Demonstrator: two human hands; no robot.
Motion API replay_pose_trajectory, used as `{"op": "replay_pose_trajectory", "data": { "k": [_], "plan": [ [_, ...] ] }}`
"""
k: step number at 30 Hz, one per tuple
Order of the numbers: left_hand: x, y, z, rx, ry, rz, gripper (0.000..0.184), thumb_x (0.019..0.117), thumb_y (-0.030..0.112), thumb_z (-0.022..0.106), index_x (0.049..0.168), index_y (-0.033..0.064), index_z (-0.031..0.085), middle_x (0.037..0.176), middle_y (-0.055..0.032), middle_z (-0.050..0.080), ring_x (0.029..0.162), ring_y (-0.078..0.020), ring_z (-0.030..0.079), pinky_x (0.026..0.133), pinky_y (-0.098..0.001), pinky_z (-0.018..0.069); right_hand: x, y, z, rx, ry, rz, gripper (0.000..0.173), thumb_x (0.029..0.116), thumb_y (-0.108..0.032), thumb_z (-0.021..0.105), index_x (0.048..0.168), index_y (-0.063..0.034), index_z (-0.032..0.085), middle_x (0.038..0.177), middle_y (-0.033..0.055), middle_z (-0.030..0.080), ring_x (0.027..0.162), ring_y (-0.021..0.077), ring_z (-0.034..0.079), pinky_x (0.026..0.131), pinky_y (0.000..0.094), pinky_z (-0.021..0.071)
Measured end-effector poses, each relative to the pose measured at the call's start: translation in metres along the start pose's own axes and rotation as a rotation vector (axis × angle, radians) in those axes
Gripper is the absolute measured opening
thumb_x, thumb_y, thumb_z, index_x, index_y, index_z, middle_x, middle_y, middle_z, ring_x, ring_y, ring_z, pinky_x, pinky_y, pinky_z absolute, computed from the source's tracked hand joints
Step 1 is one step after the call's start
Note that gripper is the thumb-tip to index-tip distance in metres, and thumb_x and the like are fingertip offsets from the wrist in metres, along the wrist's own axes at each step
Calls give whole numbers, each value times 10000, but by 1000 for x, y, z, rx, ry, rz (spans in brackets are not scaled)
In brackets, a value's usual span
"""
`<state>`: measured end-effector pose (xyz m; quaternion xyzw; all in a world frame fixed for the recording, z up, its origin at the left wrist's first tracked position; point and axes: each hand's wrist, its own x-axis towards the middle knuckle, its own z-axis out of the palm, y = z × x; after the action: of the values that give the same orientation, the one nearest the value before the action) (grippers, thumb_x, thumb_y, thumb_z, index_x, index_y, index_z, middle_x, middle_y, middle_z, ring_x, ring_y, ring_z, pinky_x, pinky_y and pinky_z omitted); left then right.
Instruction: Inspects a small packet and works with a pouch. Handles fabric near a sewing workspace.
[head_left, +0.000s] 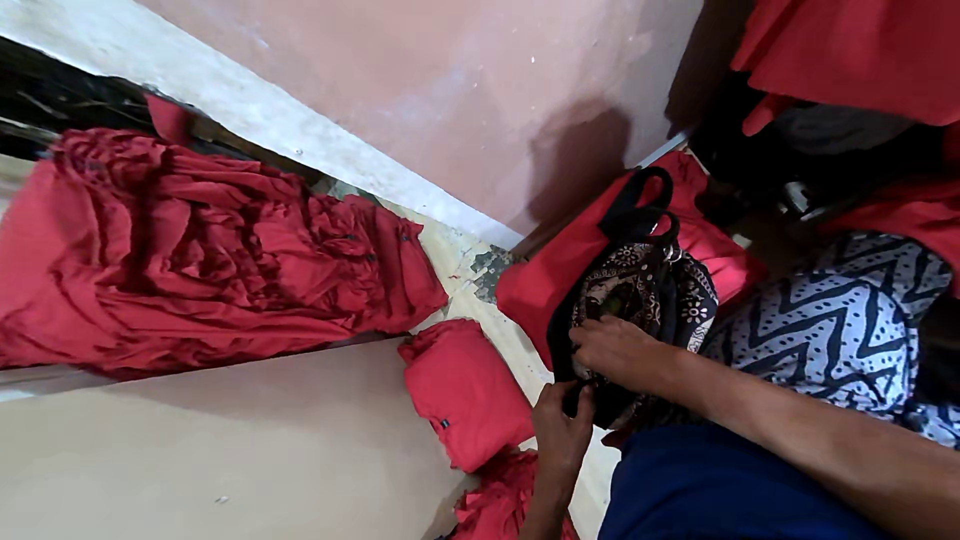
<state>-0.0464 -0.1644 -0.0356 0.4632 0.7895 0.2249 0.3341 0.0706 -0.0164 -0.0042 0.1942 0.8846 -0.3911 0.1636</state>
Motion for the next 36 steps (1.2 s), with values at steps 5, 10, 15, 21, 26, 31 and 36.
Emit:
{"op": "replay_pose_trajectory", "data": {
  "k": [5,10,15,21,26,31,36],
  "plan": [
    [0,-1,3,-44,5,-25,236,934,163,671,1029,-38,751,916,-150,698,823,-208,679,773,-376,565,-5,-6,0,69,29,133,262,1026,-6,542,1262,97,588,1268,303,604,1226,486,568,990,608,453],
    [-1,-4,6,-34,26,27,243,918,175,671,1012,-34,753,887,-139,692,800,-201,676,755,-369,567,-6,-17,-5,-42,-69,180,224,999,99,476,1173,128,613,1235,310,606,1185,493,577,944,609,463],
    [1,-3,8,25,49,72,212,918,154,663,959,-33,753,837,-135,681,768,-229,667,728,-402,558,-5,-16,3,-243,11,-2,217,998,111,449,1099,137,639,1128,315,636,1107,492,606,949,612,447],
    [2,2,6,92,52,72,233,930,179,648,961,-27,753,852,-148,680,795,-261,673,743,-439,557,-5,-6,11,-392,122,-118,209,1003,106,439,1012,150,643,1025,293,655,1028,467,637,911,576,480],
    [3,-2,10,140,102,147,251,938,183,626,951,-36,748,842,-158,686,778,-280,687,721,-451,572,-4,1,12,-425,281,-174,191,983,110,471,951,125,658,968,264,659,951,436,659,830,543,514],
    [4,-2,10,137,84,138,266,945,190,621,990,-41,747,893,-170,703,820,-288,700,759,-458,579,-1,7,7,-220,327,16,169,973,54,546,967,79,713,982,238,694,1060,440,634,921,581,456],
    [1,-7,16,179,116,203,283,933,196,623,984,-53,749,888,-184,701,816,-312,703,757,-466,585,-14,39,-9,-353,661,167,51,833,103,699,860,61,711,903,237,684,1006,461,653,848,618,493]
  ]
}}
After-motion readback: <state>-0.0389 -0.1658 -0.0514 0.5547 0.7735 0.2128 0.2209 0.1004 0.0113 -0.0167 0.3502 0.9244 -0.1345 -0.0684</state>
